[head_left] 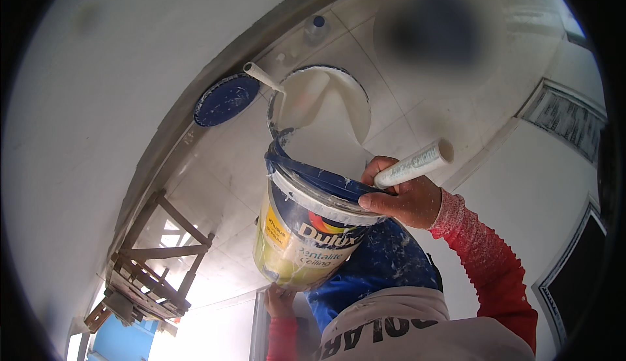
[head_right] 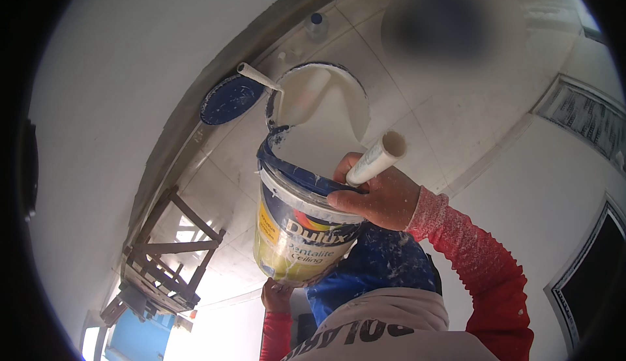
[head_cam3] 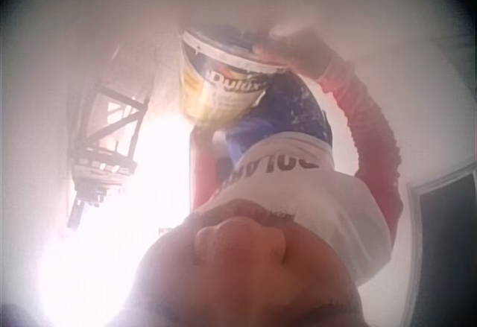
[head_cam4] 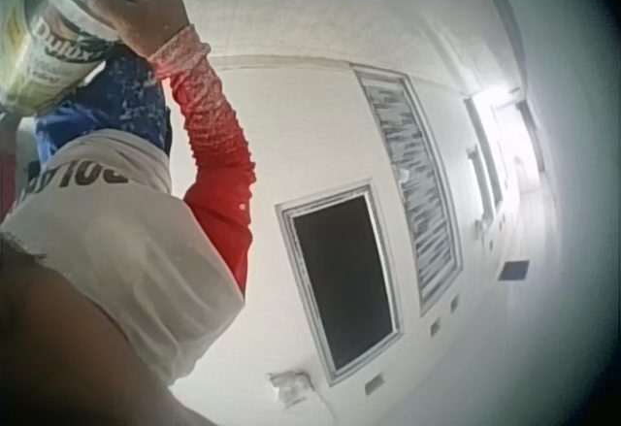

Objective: The person walks to a set of paint buckets, opens a bucket of white paint, and stirs it with a stick. They then pour some of the paint into a second bucket and add water from a plastic bottle before stirring again.

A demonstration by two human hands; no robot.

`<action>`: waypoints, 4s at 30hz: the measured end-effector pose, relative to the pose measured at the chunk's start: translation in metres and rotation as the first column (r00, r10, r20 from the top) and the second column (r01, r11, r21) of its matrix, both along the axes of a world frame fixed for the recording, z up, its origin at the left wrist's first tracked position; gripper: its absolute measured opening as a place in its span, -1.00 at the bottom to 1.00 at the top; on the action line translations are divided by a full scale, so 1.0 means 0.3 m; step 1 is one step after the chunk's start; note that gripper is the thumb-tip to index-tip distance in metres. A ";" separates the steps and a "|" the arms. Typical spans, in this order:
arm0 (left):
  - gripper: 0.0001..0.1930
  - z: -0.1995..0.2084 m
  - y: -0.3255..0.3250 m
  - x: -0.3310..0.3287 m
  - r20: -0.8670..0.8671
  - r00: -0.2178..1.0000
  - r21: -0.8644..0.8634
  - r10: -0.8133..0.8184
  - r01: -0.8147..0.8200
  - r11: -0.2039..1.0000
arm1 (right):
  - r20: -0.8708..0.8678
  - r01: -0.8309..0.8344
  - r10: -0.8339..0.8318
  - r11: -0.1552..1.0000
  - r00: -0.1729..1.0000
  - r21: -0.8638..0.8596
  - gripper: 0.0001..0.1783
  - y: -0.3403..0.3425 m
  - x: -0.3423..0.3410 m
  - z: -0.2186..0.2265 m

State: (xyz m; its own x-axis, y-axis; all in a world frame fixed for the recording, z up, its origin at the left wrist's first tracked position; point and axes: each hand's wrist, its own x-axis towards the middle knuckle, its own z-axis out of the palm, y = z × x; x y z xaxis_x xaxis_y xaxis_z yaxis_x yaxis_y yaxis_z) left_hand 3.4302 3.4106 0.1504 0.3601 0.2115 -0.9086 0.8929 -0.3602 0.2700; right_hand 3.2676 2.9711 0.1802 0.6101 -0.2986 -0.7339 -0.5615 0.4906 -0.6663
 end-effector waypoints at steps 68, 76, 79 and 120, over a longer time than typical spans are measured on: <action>-0.69 0.188 -0.191 -0.143 0.313 0.898 0.167 -0.308 0.267 0.949 | 0.139 -0.010 -0.053 0.910 0.989 0.414 -0.71 -0.332 0.062 -0.297; -0.63 0.206 -0.152 -0.117 0.320 0.858 0.203 -0.401 0.352 0.914 | 0.201 -0.017 -0.061 0.931 0.978 0.365 -0.70 -0.333 0.035 -0.319; -0.61 0.222 -0.171 -0.120 0.306 0.843 0.274 -0.443 0.368 0.889 | 0.201 0.019 -0.108 0.916 0.974 0.401 -0.68 -0.329 0.019 -0.322; -0.65 0.198 -0.135 -0.125 0.339 0.861 0.201 -0.379 0.327 0.923 | 0.360 0.434 -0.287 0.780 0.888 -0.451 -0.73 -0.058 -0.228 -0.197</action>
